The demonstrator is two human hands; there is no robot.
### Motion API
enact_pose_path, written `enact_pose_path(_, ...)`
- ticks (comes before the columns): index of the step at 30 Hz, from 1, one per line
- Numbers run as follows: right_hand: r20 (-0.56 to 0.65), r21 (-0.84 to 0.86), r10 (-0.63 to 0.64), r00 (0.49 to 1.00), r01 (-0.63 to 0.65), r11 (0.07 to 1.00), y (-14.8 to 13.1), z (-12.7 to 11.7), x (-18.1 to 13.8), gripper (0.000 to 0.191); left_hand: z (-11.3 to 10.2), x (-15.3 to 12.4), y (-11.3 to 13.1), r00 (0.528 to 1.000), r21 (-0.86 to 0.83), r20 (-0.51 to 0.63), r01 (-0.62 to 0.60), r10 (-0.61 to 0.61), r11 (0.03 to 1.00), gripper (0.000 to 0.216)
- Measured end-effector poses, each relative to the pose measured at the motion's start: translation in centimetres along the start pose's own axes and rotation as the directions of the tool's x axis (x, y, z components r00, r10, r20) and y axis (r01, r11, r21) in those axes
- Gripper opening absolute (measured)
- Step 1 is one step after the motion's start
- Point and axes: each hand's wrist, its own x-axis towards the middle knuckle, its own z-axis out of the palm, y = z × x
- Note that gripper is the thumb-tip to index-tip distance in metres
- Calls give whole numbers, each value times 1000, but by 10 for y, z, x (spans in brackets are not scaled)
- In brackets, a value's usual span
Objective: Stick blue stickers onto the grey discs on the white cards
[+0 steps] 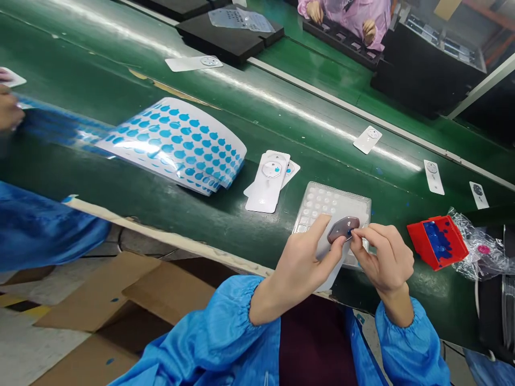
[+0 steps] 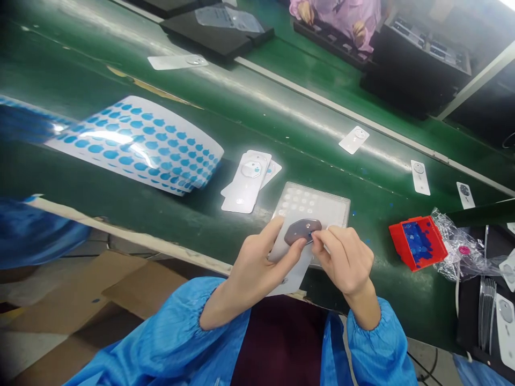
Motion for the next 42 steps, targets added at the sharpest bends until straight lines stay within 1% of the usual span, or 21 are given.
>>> enact_pose_path(5, -56, -68, -85, 995, 81, 994, 1, 1, -1, 25, 0, 0, 2, 1000, -43, -1, 1, -1, 999, 14)
enact_pose_path(9, -45, -64, -130, 991, 127, 990, 2, -1, 1, 24, 0, 1, 3, 1000, -39, -18, 11, -12, 999, 14)
enact_pose_path(12, -23, 12, -33, 999, 34, 999, -5, -1, 4, 23, 2, 0, 1, 996, 24, -81, -45, 47, 999, 10)
enact_pose_path(14, -7, 113, 121, 993, -120, 986, -13, 0, 6, 20, 5, -2, -1, 986, 102, -124, -102, 115, 989, 4)
enact_pose_path(16, 45, 241, 319, 947, -320, 916, -22, 0, 8, 16, 9, -4, -2, 971, 183, -147, -163, 191, 970, 7)
enact_pose_path(17, 89, 305, 418, 904, -424, 853, -26, 0, 9, 14, 10, -5, -3, 964, 216, -146, -187, 221, 958, 12)
enact_pose_path(19, 206, 415, 579, 789, -606, 679, -33, -1, 11, 14, 12, -6, -3, 957, 253, -127, -222, 260, 942, 21)
enact_pose_path(21, 325, 488, 656, 682, -715, 501, -39, -3, 13, 16, 13, -7, -3, 961, 232, -97, -232, 260, 945, 29)
enact_pose_path(22, 373, 509, 667, 644, -744, 433, -41, -5, 15, 18, 13, -7, -2, 965, 193, -79, -230, 249, 954, 33)
enact_pose_path(23, 412, 521, 669, 618, -763, 384, -42, -6, 15, 19, 12, -7, -2, 971, 139, -61, -221, 231, 965, 36)
enact_pose_path(25, 450, 527, 666, 595, -779, 340, -42, -12, 16, 22, 9, -6, -2, 987, 19, -18, -157, 157, 987, 35)
enact_pose_path(27, 396, 520, 685, 611, -764, 381, -34, -20, 13, 23, 4, -4, -3, 999, -85, 24, -42, 44, 996, 25)
enact_pose_path(28, 311, 498, 715, 626, -748, 438, -26, -25, 9, 23, 1, -3, -5, 999, -128, 41, 21, -16, 992, 22)
enact_pose_path(29, 180, 446, 752, 635, -734, 512, -14, -32, 3, 22, -2, -1, -8, 996, -167, 52, 76, -68, 983, 20)
enact_pose_path(31, -133, 226, 778, 614, -746, 627, 16, -49, -15, 19, -10, 2, -16, 988, -227, 43, 152, -146, 962, 19)
enact_pose_path(32, -256, 77, 766, 590, -777, 625, 35, -58, -27, 19, -15, 3, -21, 984, -242, 27, 178, -177, 954, 19)
enact_pose_path(33, -282, -62, 767, 577, -808, 586, 54, -69, -39, 22, -19, 5, -25, 979, -249, 3, 198, -203, 948, 19)
enact_pose_path(35, -270, -300, 779, 565, -818, 490, 88, -88, -66, 31, -25, 7, -34, 967, -241, -52, 230, -249, 943, 18)
enact_pose_path(37, -188, -474, 791, 582, -759, 446, 113, -103, -90, 42, -30, 8, -40, 955, -234, -90, 254, -281, 938, 16)
enact_pose_path(39, -84, -530, 810, 580, -714, 457, 125, -111, -107, 50, -34, 9, -44, 945, -240, -111, 274, -307, 931, 15)
enact_pose_path(42, 52, -548, 822, 567, -672, 498, 125, -110, -118, 59, -38, 9, -46, 931, -255, -117, 309, -347, 916, 15)
